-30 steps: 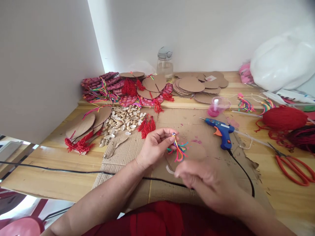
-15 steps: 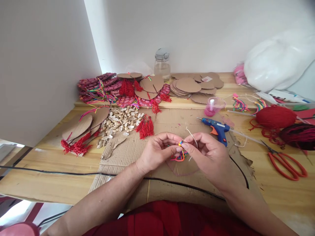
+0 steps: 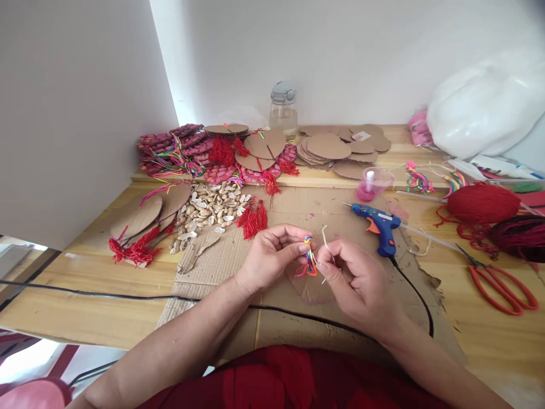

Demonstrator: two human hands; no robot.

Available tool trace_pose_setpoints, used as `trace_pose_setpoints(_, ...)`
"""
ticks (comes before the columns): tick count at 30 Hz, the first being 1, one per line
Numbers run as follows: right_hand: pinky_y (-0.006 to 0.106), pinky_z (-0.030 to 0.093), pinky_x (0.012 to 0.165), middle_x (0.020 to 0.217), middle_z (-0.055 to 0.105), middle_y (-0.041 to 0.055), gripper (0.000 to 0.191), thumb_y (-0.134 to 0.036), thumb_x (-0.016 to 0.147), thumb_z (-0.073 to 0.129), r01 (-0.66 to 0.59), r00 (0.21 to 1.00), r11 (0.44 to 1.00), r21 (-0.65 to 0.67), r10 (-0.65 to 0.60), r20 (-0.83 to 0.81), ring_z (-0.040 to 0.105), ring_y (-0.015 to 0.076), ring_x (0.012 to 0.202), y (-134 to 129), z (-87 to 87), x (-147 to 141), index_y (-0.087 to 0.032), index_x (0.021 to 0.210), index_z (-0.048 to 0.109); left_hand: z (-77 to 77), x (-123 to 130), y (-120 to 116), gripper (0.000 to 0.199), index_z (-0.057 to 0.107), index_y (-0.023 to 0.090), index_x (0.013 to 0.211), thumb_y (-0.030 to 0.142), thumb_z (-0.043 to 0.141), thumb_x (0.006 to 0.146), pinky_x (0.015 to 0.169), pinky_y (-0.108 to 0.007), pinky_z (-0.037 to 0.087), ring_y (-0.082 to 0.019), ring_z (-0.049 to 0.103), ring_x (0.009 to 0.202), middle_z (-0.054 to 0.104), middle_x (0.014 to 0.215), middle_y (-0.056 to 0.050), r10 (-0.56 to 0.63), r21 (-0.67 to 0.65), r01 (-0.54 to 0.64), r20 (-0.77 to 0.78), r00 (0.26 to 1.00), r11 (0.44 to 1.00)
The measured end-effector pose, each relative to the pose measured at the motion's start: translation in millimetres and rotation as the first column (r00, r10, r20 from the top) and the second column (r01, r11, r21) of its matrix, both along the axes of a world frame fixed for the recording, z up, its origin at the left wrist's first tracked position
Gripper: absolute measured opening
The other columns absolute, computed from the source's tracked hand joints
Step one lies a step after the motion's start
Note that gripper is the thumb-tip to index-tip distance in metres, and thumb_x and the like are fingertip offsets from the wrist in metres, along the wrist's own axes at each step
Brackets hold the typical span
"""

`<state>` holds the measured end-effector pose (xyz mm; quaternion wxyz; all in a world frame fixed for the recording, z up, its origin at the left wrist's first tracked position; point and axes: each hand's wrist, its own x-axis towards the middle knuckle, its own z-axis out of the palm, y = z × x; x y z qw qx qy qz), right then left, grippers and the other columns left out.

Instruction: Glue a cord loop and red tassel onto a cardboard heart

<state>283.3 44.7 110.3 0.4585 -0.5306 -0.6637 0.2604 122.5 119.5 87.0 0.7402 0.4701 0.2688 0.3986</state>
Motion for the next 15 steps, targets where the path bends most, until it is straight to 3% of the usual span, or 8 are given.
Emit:
trace_pose_setpoints(4,0.028,0.043,0.058,0.076,0.054,-0.0015,0.012,-0.030,0.100,0.053,0.033,0.972,0.997,-0.073,-0.049,-0.230,0.050,0.0136,0.063,0,1.2,10,-0.024,0.090,0.053,0.1,-2,3,0.027,0.075,0.013,0.098,0.029,0.085,0.077,0.060,-0.019,0.058,-0.010,0.069,0.066,0.077,0.085,-0.006,-0.037,-0.042,0.037,-0.019,0.999,0.998)
trace_pose_setpoints(6,0.028,0.043,0.057,0.075,0.056,-0.0016,0.012,-0.032,0.100,0.054,0.080,0.959,0.992,-0.099,-0.104,-0.262,0.051,0.0136,0.061,0,5.1,19,-0.024,0.091,0.053,0.1,-2,4,0.031,0.075,0.014,0.103,0.030,0.084,0.078,0.059,-0.020,0.058,-0.012,0.071,0.069,0.077,0.090,-0.008,-0.064,-0.059,0.062,-0.028,0.998,0.996)
trace_pose_setpoints(9,0.030,0.044,0.058,0.072,0.058,-0.0014,0.011,-0.034,0.098,0.058,0.224,0.965,0.973,-0.053,-0.229,-0.124,0.053,0.0147,0.060,-7,14.7,40,-0.026,0.091,0.057,-0.7,-2,4,0.037,0.075,0.015,0.112,0.029,0.084,0.079,0.059,-0.020,0.058,-0.015,0.072,0.074,0.078,0.092,-0.010,-0.073,-0.074,0.071,-0.018,0.997,0.995)
trace_pose_setpoints(11,0.032,0.042,0.057,0.073,0.061,0.0002,0.011,-0.037,0.094,0.061,0.362,0.932,0.932,-0.009,-0.362,0.006,0.054,0.0167,0.060,-15,20.4,63,-0.027,0.091,0.059,-1.7,-2,4,0.038,0.074,0.016,0.114,0.027,0.084,0.078,0.060,-0.020,0.059,-0.016,0.073,0.078,0.077,0.094,-0.009,-0.081,-0.083,0.081,-0.001,0.997,0.993)
trace_pose_setpoints(13,0.033,0.040,0.053,0.071,0.062,0.0012,0.010,-0.039,0.093,0.060,0.446,0.888,0.894,-0.030,-0.439,0.136,0.055,0.0187,0.057,-25,22.1,96,-0.029,0.091,0.058,-2.6,-2,3,0.037,0.075,0.017,0.112,0.025,0.085,0.077,0.061,-0.020,0.059,-0.016,0.074,0.080,0.077,0.096,-0.008,-0.085,-0.090,0.088,0.030,0.996,0.992)
trace_pose_setpoints(15,0.035,0.039,0.052,0.068,0.064,0.0033,0.010,-0.037,0.087,0.066,0.536,0.794,0.843,-0.041,-0.487,0.364,0.057,0.0211,0.055,-35,18.2,134,-0.030,0.086,0.058,-2.5,-1,3,0.035,0.076,0.017,0.108,0.023,0.086,0.075,0.062,-0.020,0.060,-0.016,0.075,0.080,0.076,0.096,-0.007,-0.080,-0.093,0.086,0.062,0.995,0.992)
